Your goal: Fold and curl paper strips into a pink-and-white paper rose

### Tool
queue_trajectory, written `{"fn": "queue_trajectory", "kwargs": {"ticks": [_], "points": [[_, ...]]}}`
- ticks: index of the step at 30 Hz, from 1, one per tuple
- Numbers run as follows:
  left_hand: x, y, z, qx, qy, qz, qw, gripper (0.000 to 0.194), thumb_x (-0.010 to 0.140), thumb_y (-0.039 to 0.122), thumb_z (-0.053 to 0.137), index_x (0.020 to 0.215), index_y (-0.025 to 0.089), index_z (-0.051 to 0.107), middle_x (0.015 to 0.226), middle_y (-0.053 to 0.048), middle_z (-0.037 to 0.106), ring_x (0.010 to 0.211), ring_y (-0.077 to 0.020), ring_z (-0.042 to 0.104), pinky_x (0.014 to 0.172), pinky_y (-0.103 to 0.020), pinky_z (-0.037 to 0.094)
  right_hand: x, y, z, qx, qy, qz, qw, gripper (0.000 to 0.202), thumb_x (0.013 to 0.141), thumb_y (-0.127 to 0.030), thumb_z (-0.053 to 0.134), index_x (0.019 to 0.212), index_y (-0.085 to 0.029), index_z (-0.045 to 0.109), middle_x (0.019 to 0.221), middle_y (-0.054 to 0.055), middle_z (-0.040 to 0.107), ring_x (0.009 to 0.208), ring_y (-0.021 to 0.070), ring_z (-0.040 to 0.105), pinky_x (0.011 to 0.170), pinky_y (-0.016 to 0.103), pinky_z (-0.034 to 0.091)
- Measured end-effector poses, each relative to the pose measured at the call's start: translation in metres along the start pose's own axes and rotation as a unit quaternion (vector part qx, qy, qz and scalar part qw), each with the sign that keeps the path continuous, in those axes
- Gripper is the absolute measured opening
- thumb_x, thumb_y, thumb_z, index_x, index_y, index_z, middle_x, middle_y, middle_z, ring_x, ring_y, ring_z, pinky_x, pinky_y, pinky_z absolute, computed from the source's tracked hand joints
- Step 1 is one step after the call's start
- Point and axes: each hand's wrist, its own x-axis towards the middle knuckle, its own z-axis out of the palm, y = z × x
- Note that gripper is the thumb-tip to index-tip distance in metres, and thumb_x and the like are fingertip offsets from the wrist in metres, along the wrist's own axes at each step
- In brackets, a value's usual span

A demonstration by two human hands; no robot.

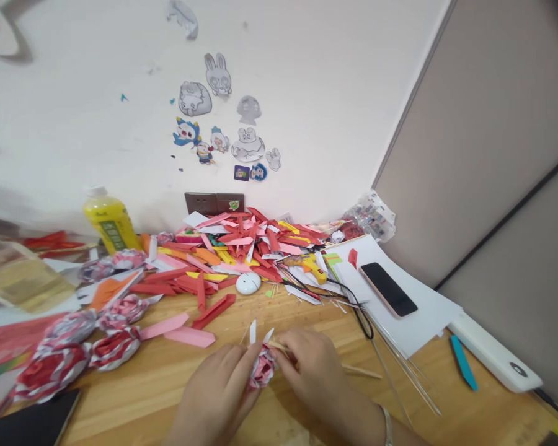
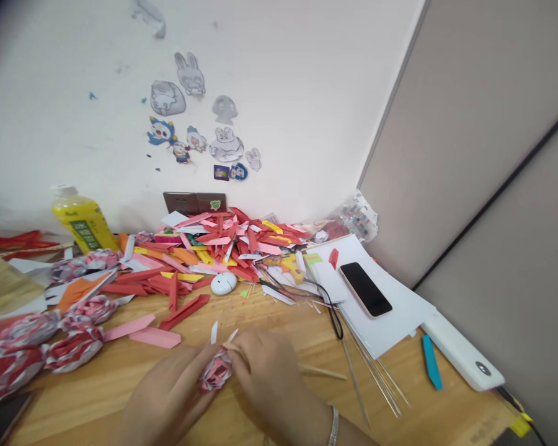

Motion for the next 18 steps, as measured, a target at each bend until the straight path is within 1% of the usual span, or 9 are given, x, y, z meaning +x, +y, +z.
{"fn": "queue_trajectory", "kwargs": {"ticks": [4,9,14,18], "points": [[-0.0003,0.0001,0.0000,0.004,0.004,0.001,1.000,0.022,0.091,0.021,0.041,0.107,0.015,0.055,0.080,-0.007,0.070,0.067,-0.0181,0.065,0.061,-0.027,0.051,-0.0009,0.0004,-0.0005,0.009,-0.008,-0.008,1.000,0.040,0.098,-0.034,0.036,0.066,-0.019,0.055,0.059,0.001,0.060,0.053,0.0127,0.052,0.052,0.025,0.028],[0.0015,0.0001,-0.0005,0.004,-0.005,-0.003,1.000,0.021,0.092,0.023,0.040,0.105,0.015,0.055,0.077,-0.006,0.069,0.064,-0.0172,0.064,0.057,-0.026,0.049,-0.0005,0.0009,0.0002,0.023,-0.013,-0.013,1.000,0.036,0.098,-0.030,0.038,0.070,-0.019,0.058,0.063,0.001,0.064,0.056,0.0135,0.055,0.054,0.025,0.030],[0.0013,-0.0004,-0.0005,0.007,-0.007,0.005,1.000,0.022,0.092,0.022,0.040,0.107,0.013,0.054,0.077,-0.007,0.069,0.064,-0.0181,0.064,0.057,-0.028,0.049,-0.0005,0.0017,0.0025,0.016,-0.010,-0.014,1.000,0.037,0.098,-0.029,0.037,0.071,-0.019,0.060,0.064,0.002,0.065,0.057,0.0148,0.057,0.054,0.026,0.031],[-0.0006,-0.0012,0.0008,0.006,-0.016,0.005,1.000,0.022,0.091,0.020,0.041,0.107,0.013,0.055,0.079,-0.007,0.069,0.066,-0.0188,0.065,0.057,-0.029,0.049,-0.0010,0.0026,0.0033,0.006,-0.021,-0.010,1.000,0.036,0.098,-0.029,0.038,0.072,-0.019,0.062,0.065,0.002,0.065,0.057,0.0155,0.057,0.053,0.026,0.032]]}}
